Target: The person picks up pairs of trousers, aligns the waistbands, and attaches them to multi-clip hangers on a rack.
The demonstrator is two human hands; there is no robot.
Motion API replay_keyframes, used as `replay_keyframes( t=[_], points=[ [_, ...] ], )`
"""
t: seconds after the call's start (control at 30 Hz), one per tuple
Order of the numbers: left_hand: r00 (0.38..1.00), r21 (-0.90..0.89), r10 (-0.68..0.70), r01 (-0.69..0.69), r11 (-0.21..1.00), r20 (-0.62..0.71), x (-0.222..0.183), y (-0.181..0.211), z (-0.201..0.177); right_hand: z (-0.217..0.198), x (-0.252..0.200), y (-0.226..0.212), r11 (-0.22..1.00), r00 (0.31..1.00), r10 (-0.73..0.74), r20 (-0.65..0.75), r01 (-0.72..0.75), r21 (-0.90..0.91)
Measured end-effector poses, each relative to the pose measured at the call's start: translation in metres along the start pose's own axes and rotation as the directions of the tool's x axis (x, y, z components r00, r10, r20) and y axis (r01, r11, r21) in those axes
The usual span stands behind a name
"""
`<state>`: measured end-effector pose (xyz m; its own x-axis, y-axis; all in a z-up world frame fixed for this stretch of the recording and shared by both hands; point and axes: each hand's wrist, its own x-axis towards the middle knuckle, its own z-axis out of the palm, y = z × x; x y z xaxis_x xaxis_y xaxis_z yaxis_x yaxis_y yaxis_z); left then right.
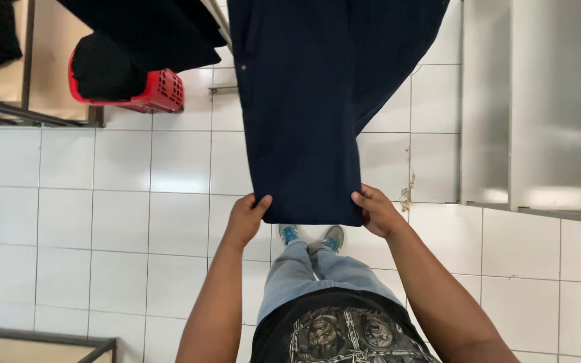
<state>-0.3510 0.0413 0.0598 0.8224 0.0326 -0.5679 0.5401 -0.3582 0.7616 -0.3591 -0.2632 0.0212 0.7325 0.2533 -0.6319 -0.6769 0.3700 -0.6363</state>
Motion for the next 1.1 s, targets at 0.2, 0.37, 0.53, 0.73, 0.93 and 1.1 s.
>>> replay_keyframes(
  t=[0.2, 0.37, 0.53, 0.73, 0.93, 1.1],
  points=[
    [0.978, 0.177, 0.208, -0.208, 0.962, 0.024, -0.023, 0.017, 0.033, 0.049, -0.018, 0.002, 0.549, 0.94, -0.339, -0.044, 0.16, -0.821],
    [0.961, 0.006, 0.254, -0.255, 0.967, -0.106, -0.028, 0.042, 0.013, 0.033, -0.013, 0.003, 0.736, 0.897, -0.416, -0.149, 0.236, -0.635],
    [0.974, -0.225, 0.196, -0.217, 0.95, -0.112, -0.029, 0.024, -0.009, 0.011, -0.015, 0.029, 0.894, 0.868, -0.413, -0.275, 0.329, -0.305],
    [0.955, -0.497, 0.093, 0.062, 0.866, 0.281, -0.058, -0.011, -0.028, 0.058, -0.066, 0.048, 0.93, 0.983, -0.142, -0.115, 0.093, -0.354],
    [0.91, 0.088, -0.002, -0.038, 0.995, 0.416, -0.096, -0.052, -0.034, 0.091, -0.107, 0.082, 0.984, 0.961, 0.02, -0.277, -0.068, -0.163],
    [0.942, 0.153, 0.276, -0.306, 0.94, 0.19, -0.099, -0.083, -0.012, 0.118, -0.124, 0.105, 0.611, 0.878, -0.293, -0.378, -0.132, -0.78]
  ],
)
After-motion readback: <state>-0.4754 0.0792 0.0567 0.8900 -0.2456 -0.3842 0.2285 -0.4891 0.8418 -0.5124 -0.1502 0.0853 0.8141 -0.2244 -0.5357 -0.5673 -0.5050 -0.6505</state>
